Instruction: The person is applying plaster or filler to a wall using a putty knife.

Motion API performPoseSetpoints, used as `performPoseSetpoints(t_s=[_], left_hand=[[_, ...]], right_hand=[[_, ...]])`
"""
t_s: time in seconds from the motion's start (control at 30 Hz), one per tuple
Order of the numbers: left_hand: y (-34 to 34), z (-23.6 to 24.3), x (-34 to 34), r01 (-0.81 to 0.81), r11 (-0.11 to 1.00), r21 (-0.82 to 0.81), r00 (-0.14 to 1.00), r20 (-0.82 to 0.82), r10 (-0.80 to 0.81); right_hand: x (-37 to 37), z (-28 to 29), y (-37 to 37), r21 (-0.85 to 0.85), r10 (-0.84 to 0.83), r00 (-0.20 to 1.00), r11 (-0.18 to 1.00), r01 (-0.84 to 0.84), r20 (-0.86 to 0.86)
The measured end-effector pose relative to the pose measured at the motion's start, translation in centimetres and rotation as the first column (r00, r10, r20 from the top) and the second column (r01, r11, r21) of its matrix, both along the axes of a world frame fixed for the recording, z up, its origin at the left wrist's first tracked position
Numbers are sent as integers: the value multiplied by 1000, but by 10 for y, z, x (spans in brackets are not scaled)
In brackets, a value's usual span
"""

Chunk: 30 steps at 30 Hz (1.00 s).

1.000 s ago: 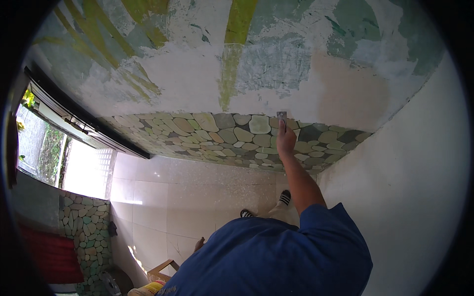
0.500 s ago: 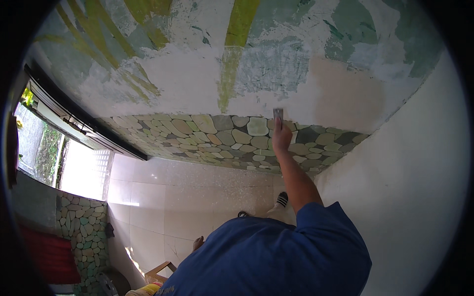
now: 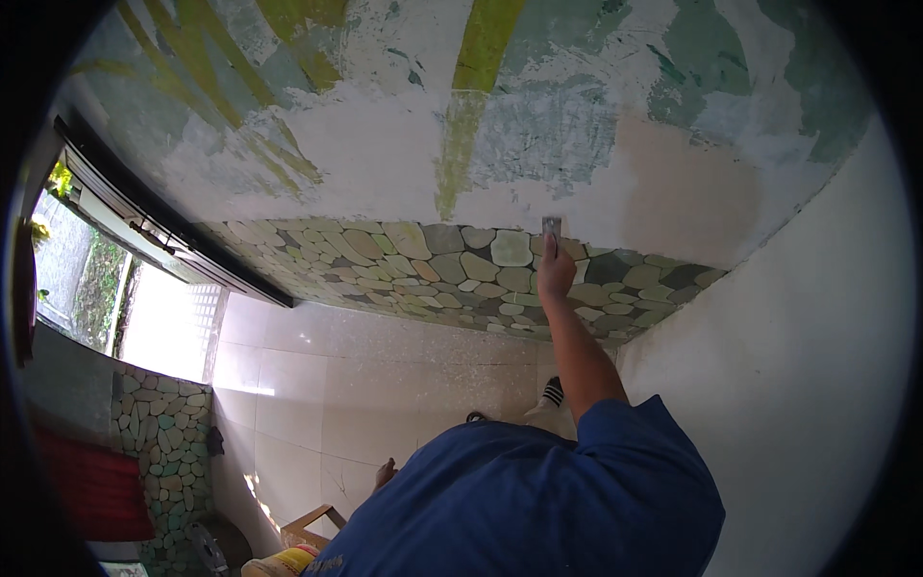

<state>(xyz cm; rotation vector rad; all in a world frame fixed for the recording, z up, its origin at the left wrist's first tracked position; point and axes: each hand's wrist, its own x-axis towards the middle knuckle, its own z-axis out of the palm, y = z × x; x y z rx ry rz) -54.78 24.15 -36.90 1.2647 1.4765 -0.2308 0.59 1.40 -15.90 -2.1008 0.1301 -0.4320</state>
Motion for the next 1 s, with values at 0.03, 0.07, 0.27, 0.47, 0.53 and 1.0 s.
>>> performPoseSetpoints(t_s=[0.03, 0.07, 0.27, 0.47, 0.53, 1.0], left_hand=[[-1, 0, 3, -4, 1000, -2, 1000, 5, 4], [-1, -1, 5, -22, 1000, -22, 1000, -17, 22], [5, -63, -30, 341, 898, 278, 938, -39, -344], [-10, -26, -5, 168, 979, 116, 986, -38, -164], [-9, -20, 3, 189, 972, 136, 982, -34, -186], [8, -31, -5, 34, 999, -36, 999, -3, -34]], right_hand=[[4, 1, -1, -2, 4, 1000, 1000, -4, 5], [7, 2, -3, 25, 14, 998, 1000, -15, 54], [36, 52, 19, 140, 37, 985, 988, -62, 171], [-3, -4, 14, 105, 19, 996, 994, -29, 90], [-3, -13, 13, 58, -7, 994, 998, 1, 110], [-10, -22, 24, 78, 48, 992, 995, -58, 119]])
